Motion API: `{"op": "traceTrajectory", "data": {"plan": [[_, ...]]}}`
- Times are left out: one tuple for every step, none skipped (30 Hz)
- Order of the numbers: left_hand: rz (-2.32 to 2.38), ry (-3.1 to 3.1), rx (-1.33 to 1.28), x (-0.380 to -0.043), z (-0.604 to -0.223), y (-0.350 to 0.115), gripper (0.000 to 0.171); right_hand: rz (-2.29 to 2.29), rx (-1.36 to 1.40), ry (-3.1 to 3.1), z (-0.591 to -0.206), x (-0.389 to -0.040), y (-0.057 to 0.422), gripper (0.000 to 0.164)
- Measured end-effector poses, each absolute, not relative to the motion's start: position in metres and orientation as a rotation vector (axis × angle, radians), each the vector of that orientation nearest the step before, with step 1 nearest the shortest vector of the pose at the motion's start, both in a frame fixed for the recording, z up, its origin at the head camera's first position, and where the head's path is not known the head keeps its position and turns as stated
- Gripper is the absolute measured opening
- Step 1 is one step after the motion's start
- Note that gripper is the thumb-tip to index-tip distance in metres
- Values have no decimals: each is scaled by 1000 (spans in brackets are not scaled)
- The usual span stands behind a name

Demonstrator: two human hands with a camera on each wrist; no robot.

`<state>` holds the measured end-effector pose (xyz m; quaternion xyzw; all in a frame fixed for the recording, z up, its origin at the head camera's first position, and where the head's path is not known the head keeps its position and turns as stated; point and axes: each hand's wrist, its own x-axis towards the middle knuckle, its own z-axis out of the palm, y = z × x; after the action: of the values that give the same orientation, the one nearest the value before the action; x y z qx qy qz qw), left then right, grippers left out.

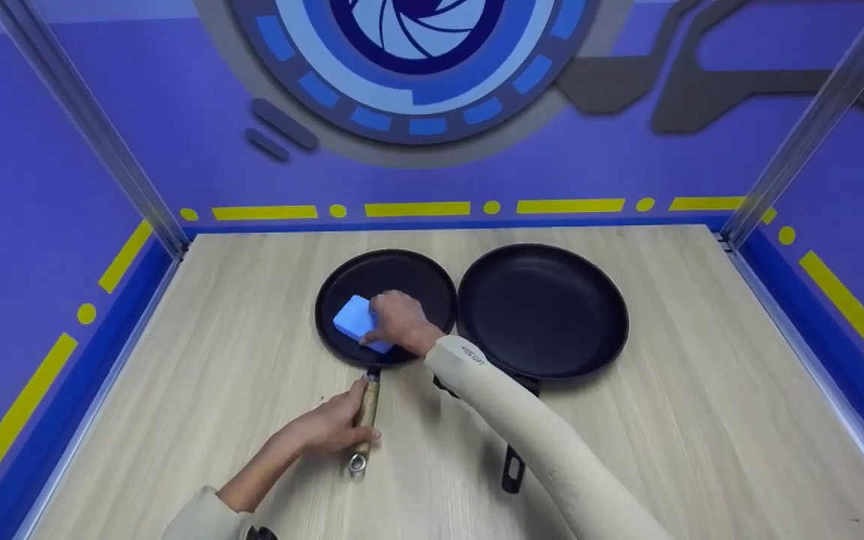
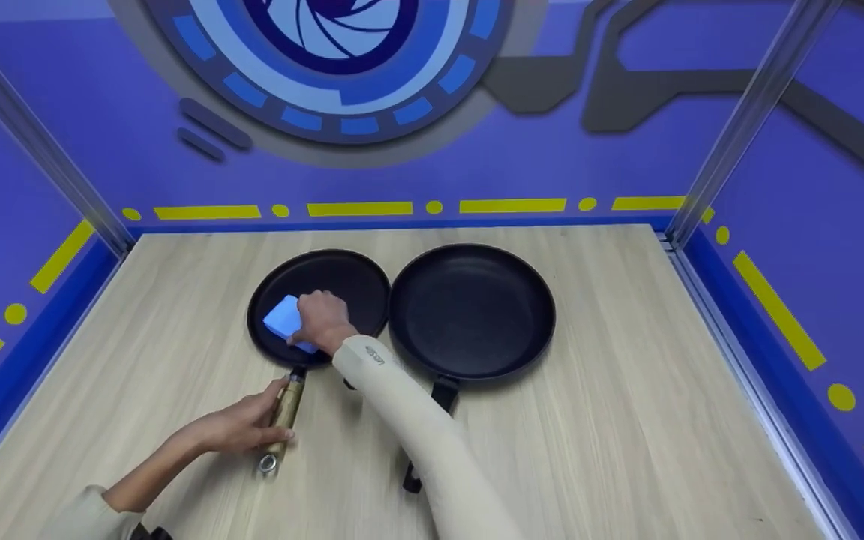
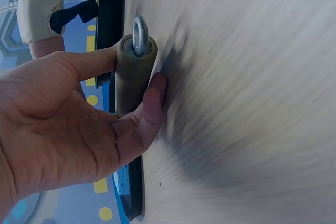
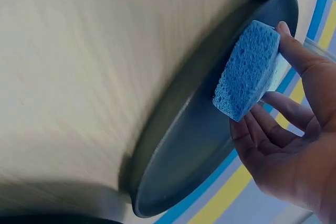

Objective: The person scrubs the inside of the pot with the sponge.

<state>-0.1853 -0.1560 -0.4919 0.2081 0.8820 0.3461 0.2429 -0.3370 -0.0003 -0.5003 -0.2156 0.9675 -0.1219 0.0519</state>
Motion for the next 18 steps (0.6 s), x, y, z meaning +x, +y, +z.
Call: {"op": "traceTrajectory", "data": {"plan": [[945,2412,574,-186,-492,-156,86,-376,-650,2951,-501,-340,-1,45],[949,2412,574,-187,-492,-157,86,-385,-638,2958,-501,-344,-2,44],[954,2407,573,-187,-493,-157,85,-382,-624,2967,-502,-347,-2,44],[955,2402,569,-188,-493,-157,85,-376,-607,2974,-503,-351,-1,44],[961,2394,561,-188,-493,-157,84,-365,-587,2979,-503,-355,0,44],[961,2390,556,-189,-493,-157,83,-352,-564,2989,-504,-359,2,45],[963,2386,553,-189,-493,-158,82,-336,-540,3003,-504,-363,5,44],[966,2380,546,-190,-493,-157,82,-319,-509,3015,-505,-367,8,44],[965,2375,538,-190,-493,-157,82,-302,-477,3030,-505,-371,13,44],[968,2373,536,-190,-493,-157,82,-296,-442,3046,-505,-374,16,44],[969,2371,527,-190,-493,-157,81,-286,-407,3068,-505,-377,21,44],[969,2371,522,-190,-494,-157,82,-283,-372,3092,-506,-380,25,44],[973,2369,512,-190,-494,-157,82,-269,-338,3114,-506,-382,29,44],[972,2367,503,-190,-494,-157,82,-247,-306,3130,-506,-385,33,44],[971,2366,489,-191,-494,-157,83,-230,-277,3144,-506,-387,37,45],[971,2366,480,-191,-494,-157,82,-211,-257,3153,-506,-389,40,45],[970,2367,467,-192,-494,-157,82,-187,-250,3158,-506,-390,42,45],[970,2367,452,-192,-494,-157,84,-171,-249,3154,-506,-391,44,44]]}}
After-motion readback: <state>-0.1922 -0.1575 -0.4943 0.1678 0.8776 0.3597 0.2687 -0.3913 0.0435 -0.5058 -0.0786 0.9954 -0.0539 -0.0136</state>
